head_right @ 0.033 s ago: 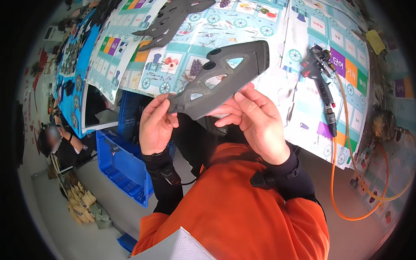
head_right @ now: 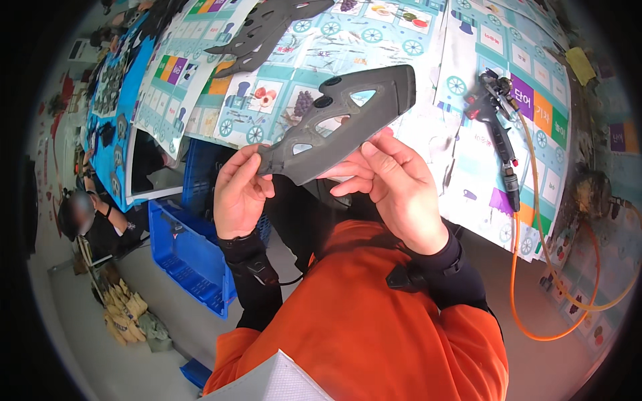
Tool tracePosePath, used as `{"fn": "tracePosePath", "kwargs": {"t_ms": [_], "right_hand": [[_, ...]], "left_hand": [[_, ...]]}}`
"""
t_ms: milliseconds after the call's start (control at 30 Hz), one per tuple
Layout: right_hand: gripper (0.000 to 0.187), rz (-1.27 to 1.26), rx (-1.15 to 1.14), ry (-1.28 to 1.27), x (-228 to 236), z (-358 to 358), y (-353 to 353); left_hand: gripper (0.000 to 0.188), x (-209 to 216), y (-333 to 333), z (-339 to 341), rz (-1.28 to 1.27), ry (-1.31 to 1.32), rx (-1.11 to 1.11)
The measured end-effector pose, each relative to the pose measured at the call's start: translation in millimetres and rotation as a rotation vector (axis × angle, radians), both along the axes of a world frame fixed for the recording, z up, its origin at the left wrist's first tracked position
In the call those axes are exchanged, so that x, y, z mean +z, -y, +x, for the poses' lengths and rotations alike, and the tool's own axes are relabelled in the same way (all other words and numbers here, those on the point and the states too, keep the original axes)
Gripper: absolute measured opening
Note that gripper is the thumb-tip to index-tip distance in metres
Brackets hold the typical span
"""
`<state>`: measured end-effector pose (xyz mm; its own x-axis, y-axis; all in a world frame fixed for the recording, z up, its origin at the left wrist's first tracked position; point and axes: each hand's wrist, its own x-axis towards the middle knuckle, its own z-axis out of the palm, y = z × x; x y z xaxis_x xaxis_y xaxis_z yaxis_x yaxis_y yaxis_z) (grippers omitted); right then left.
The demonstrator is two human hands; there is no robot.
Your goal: Applying adhesive to shoe upper components using a pneumatic spray gun.
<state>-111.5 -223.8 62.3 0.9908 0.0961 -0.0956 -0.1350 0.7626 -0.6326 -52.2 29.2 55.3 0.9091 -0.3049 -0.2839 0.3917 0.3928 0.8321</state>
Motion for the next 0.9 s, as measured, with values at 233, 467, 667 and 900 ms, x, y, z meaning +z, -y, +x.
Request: {"fn": "tracePosePath", "kwargs": {"t_ms": [233,467,667,900], "right_hand": [[0.037,0.000,0.005,-0.025,0,0,0],[0.033,0.052,0.019,-0.067,-2,-7,2],[0.031,0.000,0.014,-0.035,1,-8,1],[0.028,-0.067,-0.028,-0.022,1,-9,-5]], "left_hand": [[0.024,29,7,-16,0.241,0.168,0.044],[0.026,47,7,-25,0.373,0.266,0.071],[0.027,41,3,-23,0.287,0.252,0.029],[0.026,35,1,-21,0.262,0.251,0.020]]}}
